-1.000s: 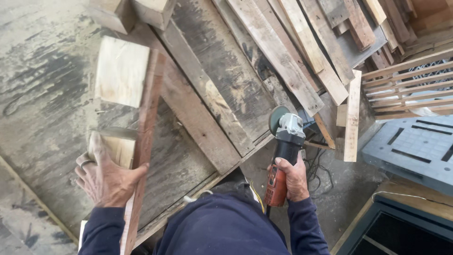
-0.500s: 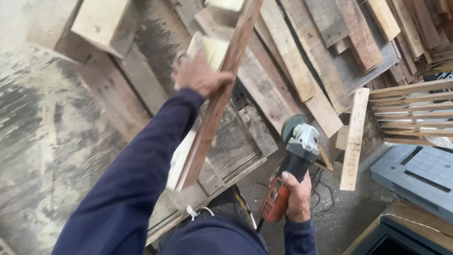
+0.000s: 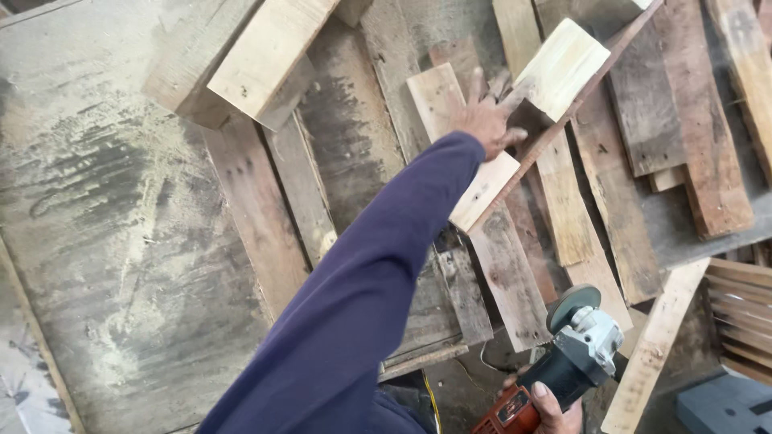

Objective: The person uses an angle grinder with a sanding disc to smooth the surfaces of several small wooden blocks arranged on a workbench. They move the tool across each block, then reposition the blocks and continue sanding different areas.

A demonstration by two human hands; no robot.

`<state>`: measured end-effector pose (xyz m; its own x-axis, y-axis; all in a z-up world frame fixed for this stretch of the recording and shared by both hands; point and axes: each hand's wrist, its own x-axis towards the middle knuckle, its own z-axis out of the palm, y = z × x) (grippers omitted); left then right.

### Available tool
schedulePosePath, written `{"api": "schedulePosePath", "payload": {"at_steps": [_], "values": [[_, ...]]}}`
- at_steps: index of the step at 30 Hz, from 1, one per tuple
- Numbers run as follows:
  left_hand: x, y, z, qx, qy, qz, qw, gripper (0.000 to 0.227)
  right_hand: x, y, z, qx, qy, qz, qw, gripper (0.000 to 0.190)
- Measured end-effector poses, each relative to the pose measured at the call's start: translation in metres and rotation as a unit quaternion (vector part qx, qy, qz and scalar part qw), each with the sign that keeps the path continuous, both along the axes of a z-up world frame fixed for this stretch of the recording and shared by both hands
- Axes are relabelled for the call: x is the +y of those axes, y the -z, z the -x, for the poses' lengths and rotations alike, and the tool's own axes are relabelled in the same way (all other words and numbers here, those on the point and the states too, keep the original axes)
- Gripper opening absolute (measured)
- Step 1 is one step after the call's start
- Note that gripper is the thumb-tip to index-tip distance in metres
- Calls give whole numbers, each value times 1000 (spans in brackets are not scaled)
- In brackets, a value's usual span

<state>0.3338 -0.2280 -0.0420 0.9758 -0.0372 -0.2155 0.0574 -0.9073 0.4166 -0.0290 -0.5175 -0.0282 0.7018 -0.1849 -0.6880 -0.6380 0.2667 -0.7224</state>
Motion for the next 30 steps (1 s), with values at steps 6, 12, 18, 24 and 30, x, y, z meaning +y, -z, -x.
{"api": "schedulePosePath", "payload": {"at_steps": [6, 12, 18, 24, 30], "values": [[105, -8, -6, -194, -112, -149, 963, 73, 38, -31, -42, -40, -13, 30, 999, 71], [260, -35, -13, 4, -282, -223, 933, 62, 74, -63, -79, -75, -43, 7, 996, 75], [268, -6, 0, -101, -305, -230, 919, 78, 91, -59, -81, -126, -48, -11, 991, 73], [273, -27, 12, -132, -273, -238, 923, 72, 90, -54, -84, -119, -96, -27, 988, 68], [291, -68, 116, -51, -247, -57, 966, 44, 91, -64, -77, -130, -118, -40, 984, 70]]}}
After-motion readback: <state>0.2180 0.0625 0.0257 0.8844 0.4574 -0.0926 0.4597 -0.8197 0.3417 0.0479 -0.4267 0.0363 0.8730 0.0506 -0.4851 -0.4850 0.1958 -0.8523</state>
